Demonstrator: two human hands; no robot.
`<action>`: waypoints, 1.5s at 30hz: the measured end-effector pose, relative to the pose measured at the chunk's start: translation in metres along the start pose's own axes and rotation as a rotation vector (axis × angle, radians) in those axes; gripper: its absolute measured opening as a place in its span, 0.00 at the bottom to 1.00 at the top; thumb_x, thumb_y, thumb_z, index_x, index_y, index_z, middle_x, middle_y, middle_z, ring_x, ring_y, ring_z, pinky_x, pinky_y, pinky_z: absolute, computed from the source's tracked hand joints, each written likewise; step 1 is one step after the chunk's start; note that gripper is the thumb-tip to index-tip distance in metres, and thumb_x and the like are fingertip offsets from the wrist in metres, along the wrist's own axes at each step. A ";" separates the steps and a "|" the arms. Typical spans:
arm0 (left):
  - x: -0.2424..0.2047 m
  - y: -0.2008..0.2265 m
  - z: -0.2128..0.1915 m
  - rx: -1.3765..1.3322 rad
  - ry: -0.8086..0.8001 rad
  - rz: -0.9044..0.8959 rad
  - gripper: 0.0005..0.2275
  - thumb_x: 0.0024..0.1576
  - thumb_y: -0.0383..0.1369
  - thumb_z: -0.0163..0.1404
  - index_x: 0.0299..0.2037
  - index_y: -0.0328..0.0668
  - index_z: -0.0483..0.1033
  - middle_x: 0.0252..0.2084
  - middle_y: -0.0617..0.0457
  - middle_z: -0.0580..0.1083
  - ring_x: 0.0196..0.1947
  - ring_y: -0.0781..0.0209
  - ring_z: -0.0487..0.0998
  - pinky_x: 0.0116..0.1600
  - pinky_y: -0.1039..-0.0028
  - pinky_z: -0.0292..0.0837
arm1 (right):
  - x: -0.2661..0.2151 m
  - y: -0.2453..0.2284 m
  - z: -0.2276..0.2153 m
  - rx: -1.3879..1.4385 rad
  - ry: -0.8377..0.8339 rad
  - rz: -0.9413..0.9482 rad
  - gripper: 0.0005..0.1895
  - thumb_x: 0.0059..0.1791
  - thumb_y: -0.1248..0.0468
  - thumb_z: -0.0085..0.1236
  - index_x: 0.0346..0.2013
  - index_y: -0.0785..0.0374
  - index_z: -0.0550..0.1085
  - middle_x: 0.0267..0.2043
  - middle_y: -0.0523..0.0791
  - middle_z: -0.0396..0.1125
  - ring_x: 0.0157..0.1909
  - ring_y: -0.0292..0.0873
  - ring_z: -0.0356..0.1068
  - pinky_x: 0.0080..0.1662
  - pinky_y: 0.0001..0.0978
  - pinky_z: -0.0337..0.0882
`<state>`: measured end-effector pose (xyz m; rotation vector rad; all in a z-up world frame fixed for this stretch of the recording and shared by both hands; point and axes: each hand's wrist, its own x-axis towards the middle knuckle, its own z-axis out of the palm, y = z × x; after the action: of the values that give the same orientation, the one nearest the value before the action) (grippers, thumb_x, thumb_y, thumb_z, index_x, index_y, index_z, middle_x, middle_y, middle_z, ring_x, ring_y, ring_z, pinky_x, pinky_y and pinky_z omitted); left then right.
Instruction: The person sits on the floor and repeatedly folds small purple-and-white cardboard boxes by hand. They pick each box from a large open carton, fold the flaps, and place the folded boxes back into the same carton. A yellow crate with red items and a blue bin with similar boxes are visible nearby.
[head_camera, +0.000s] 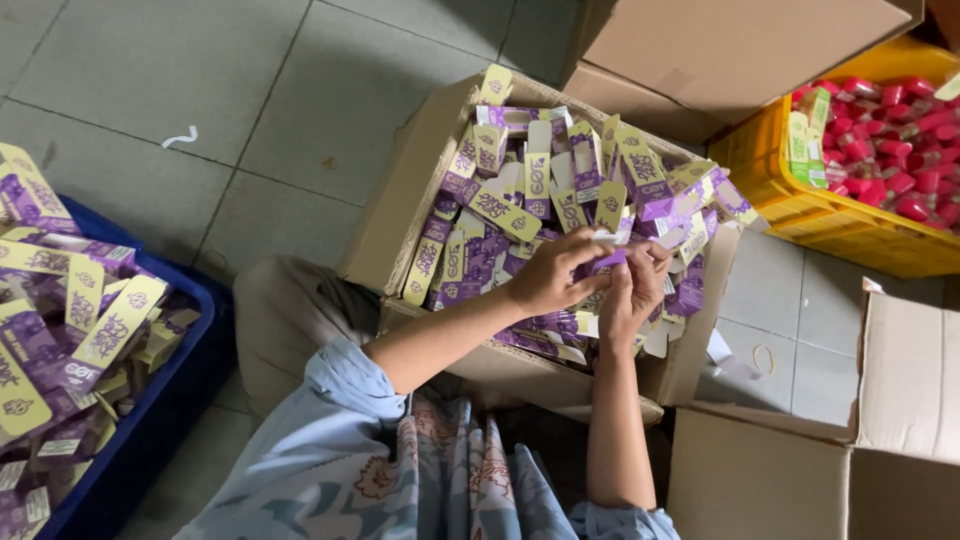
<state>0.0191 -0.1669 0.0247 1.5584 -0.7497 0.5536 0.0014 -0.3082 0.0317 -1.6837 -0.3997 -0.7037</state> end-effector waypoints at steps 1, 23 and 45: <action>0.000 0.002 -0.001 -0.008 -0.004 -0.002 0.12 0.56 0.31 0.61 0.44 0.32 0.74 0.44 0.35 0.73 0.43 0.40 0.80 0.54 0.50 0.78 | -0.001 0.002 -0.001 -0.007 0.004 0.004 0.13 0.55 0.59 0.54 0.45 0.66 0.78 0.48 0.50 0.58 0.51 0.41 0.53 0.56 0.34 0.57; 0.007 0.012 -0.012 -0.041 -0.058 0.013 0.13 0.56 0.34 0.63 0.39 0.36 0.73 0.46 0.35 0.77 0.48 0.38 0.80 0.49 0.52 0.81 | 0.006 -0.022 -0.002 0.063 0.025 -0.021 0.11 0.53 0.60 0.58 0.31 0.65 0.74 0.50 0.50 0.57 0.58 0.47 0.57 0.59 0.41 0.58; 0.001 0.001 -0.015 -0.238 -0.213 -0.271 0.33 0.54 0.31 0.66 0.67 0.44 0.60 0.43 0.38 0.76 0.40 0.42 0.81 0.42 0.55 0.81 | 0.017 -0.041 0.000 0.241 -0.009 0.069 0.10 0.53 0.66 0.57 0.47 0.63 0.68 0.51 0.50 0.62 0.53 0.46 0.64 0.56 0.43 0.65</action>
<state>0.0198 -0.1521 0.0282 1.4774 -0.7206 0.0946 -0.0109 -0.3010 0.0735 -1.4659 -0.4137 -0.5734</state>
